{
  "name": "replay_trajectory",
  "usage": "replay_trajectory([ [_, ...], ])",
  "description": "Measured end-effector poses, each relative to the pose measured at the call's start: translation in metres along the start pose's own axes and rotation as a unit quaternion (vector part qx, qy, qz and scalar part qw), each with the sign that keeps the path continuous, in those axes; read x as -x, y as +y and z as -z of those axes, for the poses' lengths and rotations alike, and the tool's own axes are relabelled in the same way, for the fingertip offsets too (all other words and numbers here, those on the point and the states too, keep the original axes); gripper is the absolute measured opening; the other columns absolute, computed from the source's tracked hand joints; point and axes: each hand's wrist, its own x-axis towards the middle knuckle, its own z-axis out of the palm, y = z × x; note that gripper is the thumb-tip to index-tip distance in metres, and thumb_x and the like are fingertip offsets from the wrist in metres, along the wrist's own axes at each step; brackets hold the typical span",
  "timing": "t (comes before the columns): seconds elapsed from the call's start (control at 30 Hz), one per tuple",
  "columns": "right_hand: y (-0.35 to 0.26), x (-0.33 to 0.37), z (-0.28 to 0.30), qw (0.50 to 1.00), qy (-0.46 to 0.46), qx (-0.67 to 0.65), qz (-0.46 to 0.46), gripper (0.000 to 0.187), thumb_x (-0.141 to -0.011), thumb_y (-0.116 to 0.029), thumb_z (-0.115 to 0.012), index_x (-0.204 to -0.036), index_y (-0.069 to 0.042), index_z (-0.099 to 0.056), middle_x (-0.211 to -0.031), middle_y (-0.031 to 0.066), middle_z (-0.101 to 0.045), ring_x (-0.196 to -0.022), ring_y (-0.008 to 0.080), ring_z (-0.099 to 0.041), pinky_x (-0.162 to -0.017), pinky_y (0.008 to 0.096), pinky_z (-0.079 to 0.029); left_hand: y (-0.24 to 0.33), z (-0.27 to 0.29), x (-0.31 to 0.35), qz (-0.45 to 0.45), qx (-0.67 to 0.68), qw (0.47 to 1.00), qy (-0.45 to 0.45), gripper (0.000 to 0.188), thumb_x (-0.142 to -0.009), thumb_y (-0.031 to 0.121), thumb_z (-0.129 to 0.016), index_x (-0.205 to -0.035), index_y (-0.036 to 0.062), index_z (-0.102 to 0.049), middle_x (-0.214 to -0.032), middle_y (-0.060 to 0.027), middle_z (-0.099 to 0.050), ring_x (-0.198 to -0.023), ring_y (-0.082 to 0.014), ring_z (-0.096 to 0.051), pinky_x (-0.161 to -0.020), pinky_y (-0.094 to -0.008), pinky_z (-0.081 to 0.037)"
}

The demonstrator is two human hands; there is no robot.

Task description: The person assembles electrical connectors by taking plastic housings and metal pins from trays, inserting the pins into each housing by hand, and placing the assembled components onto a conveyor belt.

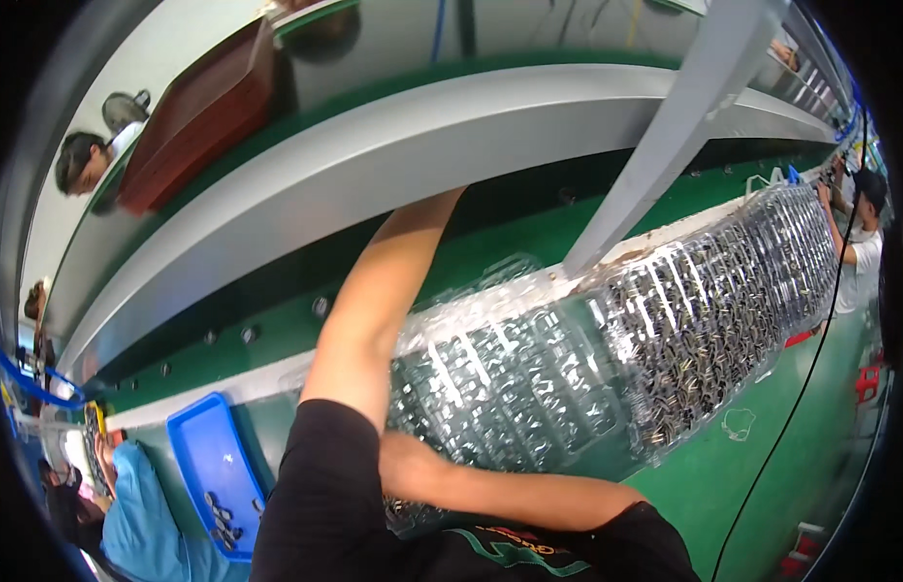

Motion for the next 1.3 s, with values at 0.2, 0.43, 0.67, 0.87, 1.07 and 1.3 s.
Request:
replay_trajectory([
  [0.2,0.029,0.026,-0.027,0.949,0.259,-0.121,0.132,0.027,-0.081,-0.015,-0.059,-0.104,-0.001,-0.065,-0.101,0.0219,-0.064,-0.094,0.0347,-0.064,-0.077,0.0404,-0.055,0.045,-0.036,-0.055,-0.056,0.073,0.995,0.048,0.031,-0.086,0.026,-0.071,-0.107,0.0041,-0.066,-0.092,-0.0110,-0.069,-0.088,-0.0255,-0.067,-0.082,-0.0372,-0.053],
  [0.43,0.008,0.016,-0.002,0.998,0.050,-0.024,-0.021,0.021,-0.082,-0.014,-0.059,-0.097,0.000,-0.063,-0.105,0.0205,-0.063,-0.096,0.0323,-0.065,-0.072,0.0424,-0.057,0.040,0.032,-0.010,-0.068,0.078,0.994,0.028,0.028,-0.087,0.024,-0.071,-0.105,0.0043,-0.065,-0.087,-0.0092,-0.068,-0.081,-0.0224,-0.067,-0.076,-0.0346,-0.054],
  [0.67,0.019,0.021,0.014,0.989,0.105,0.101,0.024,0.032,-0.078,-0.005,-0.062,-0.110,0.002,-0.062,-0.096,0.0128,-0.063,-0.094,0.0298,-0.064,-0.077,0.0389,-0.057,0.095,0.238,0.069,0.449,0.434,0.757,-0.194,0.021,-0.088,0.016,-0.073,-0.090,0.0034,-0.057,-0.074,-0.0053,-0.061,-0.053,-0.0085,-0.049,-0.050,-0.0228,-0.039],
  [0.87,0.013,0.013,0.051,0.903,0.187,-0.357,-0.146,0.027,-0.088,0.003,-0.062,-0.112,-0.005,-0.070,-0.089,0.0023,-0.069,-0.082,0.0081,-0.062,-0.074,0.0254,-0.051,0.117,0.341,0.184,0.584,0.500,0.639,0.003,0.033,-0.099,0.018,-0.054,-0.121,-0.0057,-0.062,-0.101,-0.0110,-0.065,-0.070,-0.0115,-0.056,-0.059,-0.0230,-0.045],
  [1.07,0.000,0.023,0.065,0.875,0.186,-0.415,-0.163,0.027,-0.085,0.008,-0.066,-0.111,0.001,-0.069,-0.088,0.0038,-0.068,-0.081,0.0060,-0.061,-0.075,0.0224,-0.050,0.160,0.348,0.227,0.510,0.662,0.547,0.037,0.043,-0.100,0.010,-0.046,-0.139,-0.0102,-0.045,-0.126,-0.0229,-0.060,-0.107,-0.0289,-0.065,-0.087,-0.0328,-0.056],
  [1.3,-0.018,0.031,0.064,0.961,0.270,-0.048,-0.044,0.027,-0.079,0.004,-0.076,-0.105,-0.003,-0.071,-0.085,0.0052,-0.066,-0.064,0.0100,-0.062,-0.056,0.0232,-0.049,0.173,0.336,0.258,0.448,0.754,0.473,0.081,0.034,-0.097,0.003,-0.056,-0.131,-0.0012,-0.055,-0.131,-0.0210,-0.058,-0.118,-0.0271,-0.061,-0.101,-0.0400,-0.053],
])
